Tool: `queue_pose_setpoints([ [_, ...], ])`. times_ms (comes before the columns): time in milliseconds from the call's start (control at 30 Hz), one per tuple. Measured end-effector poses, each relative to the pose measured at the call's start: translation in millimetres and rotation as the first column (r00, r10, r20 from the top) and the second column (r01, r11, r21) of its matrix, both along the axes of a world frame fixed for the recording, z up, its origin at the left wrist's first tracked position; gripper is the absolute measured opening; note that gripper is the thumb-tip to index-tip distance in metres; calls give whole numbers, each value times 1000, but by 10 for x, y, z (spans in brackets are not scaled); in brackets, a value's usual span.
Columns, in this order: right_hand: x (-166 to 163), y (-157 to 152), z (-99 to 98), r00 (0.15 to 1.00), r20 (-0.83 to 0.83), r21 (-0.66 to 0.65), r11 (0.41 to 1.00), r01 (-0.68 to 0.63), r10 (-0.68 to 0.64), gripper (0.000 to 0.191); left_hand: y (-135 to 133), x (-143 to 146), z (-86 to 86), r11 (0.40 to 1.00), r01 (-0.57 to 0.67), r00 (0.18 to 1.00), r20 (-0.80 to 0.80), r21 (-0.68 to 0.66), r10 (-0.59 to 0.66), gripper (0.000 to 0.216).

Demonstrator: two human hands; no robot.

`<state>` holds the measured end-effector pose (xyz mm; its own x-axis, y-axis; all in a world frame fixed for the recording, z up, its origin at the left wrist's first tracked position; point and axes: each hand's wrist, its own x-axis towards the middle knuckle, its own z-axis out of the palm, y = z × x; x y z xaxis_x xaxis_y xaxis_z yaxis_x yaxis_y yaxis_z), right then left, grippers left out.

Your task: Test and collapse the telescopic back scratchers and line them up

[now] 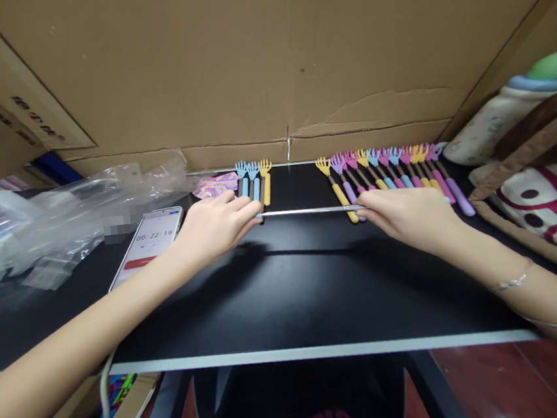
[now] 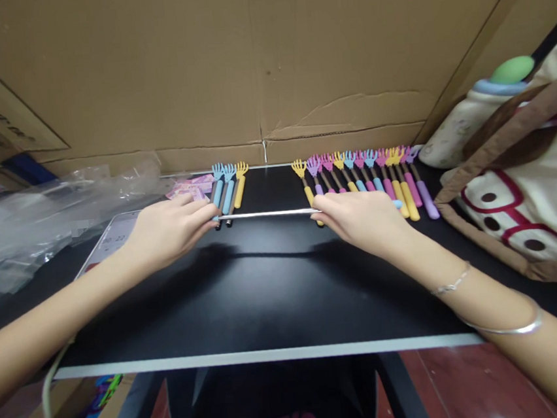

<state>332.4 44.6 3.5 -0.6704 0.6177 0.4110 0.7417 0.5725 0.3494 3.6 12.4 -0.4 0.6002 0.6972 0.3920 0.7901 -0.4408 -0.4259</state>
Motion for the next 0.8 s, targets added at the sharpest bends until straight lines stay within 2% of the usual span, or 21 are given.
queue_pose_setpoints([
  [133,-3,-2,1,999,6,-11,999,39,-39,45,-3,-2,20,999,3,1000,-22,42,-2,28],
  [300,-62,-32,12,997,-27,-166,984,66,-71,43,9,64,-1,998,-6,999,-40,63,8,28],
  [367,-80,-40,25,997,-63,-302,953,33,-55,40,13,77,6,996,8,999,-49,90,-4,28],
  [467,-109,-47,53,991,-130,-516,855,-46,-25,38,16,83,24,991,17,999,-50,133,-10,27],
  [533,-130,-50,66,989,-143,-572,818,-64,-23,38,16,82,25,988,28,999,-39,149,-22,25],
  [600,-145,-52,69,992,-121,-538,842,-37,-34,38,15,70,15,988,36,999,-29,149,-32,22],
  [700,-129,-45,63,995,-80,-387,922,19,-54,40,18,21,7,993,35,999,-25,113,-33,23],
  [800,-65,-19,50,997,-55,-251,967,29,-45,44,29,-50,23,995,50,999,-17,86,-49,27],
])
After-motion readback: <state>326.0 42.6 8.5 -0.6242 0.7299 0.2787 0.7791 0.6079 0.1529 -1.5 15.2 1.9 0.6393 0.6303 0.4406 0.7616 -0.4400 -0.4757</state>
